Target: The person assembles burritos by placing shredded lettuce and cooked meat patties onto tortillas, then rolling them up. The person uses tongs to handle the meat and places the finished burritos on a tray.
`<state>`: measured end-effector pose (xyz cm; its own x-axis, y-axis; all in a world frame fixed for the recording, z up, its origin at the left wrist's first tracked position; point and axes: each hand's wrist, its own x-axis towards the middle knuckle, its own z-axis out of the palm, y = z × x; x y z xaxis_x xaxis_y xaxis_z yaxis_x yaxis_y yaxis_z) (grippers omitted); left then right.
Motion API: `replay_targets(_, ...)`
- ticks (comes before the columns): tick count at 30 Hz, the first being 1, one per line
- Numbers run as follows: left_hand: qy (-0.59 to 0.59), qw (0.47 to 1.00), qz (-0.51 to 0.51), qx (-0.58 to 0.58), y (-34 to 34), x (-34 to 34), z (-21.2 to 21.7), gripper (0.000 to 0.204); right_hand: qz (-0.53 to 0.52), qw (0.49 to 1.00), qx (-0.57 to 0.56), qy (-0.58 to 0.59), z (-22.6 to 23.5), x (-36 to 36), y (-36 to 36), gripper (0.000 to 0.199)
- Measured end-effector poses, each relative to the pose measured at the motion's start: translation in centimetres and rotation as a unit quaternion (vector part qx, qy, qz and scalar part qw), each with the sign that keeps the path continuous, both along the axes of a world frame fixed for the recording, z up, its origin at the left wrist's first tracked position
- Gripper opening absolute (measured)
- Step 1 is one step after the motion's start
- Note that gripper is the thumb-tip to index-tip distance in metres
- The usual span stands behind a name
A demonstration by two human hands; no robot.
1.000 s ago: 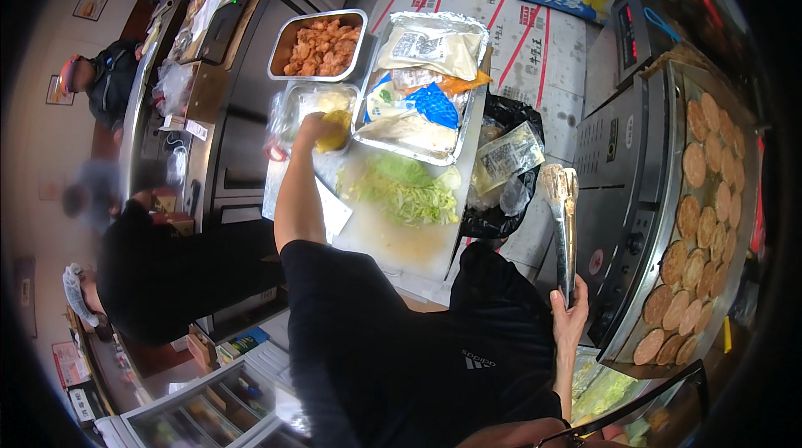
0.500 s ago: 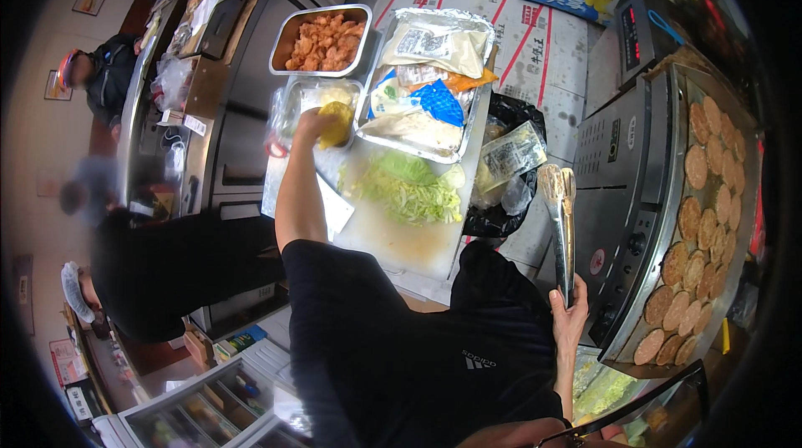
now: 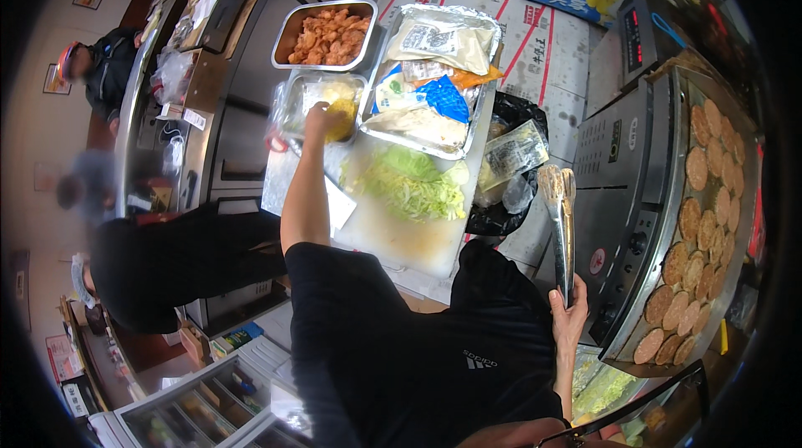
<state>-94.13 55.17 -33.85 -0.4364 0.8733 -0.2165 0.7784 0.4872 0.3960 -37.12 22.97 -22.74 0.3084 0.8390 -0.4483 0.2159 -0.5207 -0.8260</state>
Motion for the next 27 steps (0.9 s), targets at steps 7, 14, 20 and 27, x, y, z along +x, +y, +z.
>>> replay_targets(7,0.082,0.990,-0.097,0.062,-1.9,2.8,0.3,0.064,0.000,1.000,-0.002,-0.002,0.7,-0.4,0.0,0.059)
replay_targets(14,0.121,0.971,-0.184,0.097,-3.1,3.7,1.9,0.051,0.002,1.000,-0.005,0.001,0.2,-0.4,-0.3,0.058)
replay_targets(20,0.114,0.975,-0.150,0.116,-2.9,2.8,1.1,0.045,0.002,1.000,-0.005,0.011,0.2,-0.4,-0.4,0.056)
replay_targets(27,0.114,0.984,-0.102,0.092,-2.8,2.7,1.1,0.048,-0.001,1.000,-0.006,0.022,0.2,-0.5,-0.4,0.057)
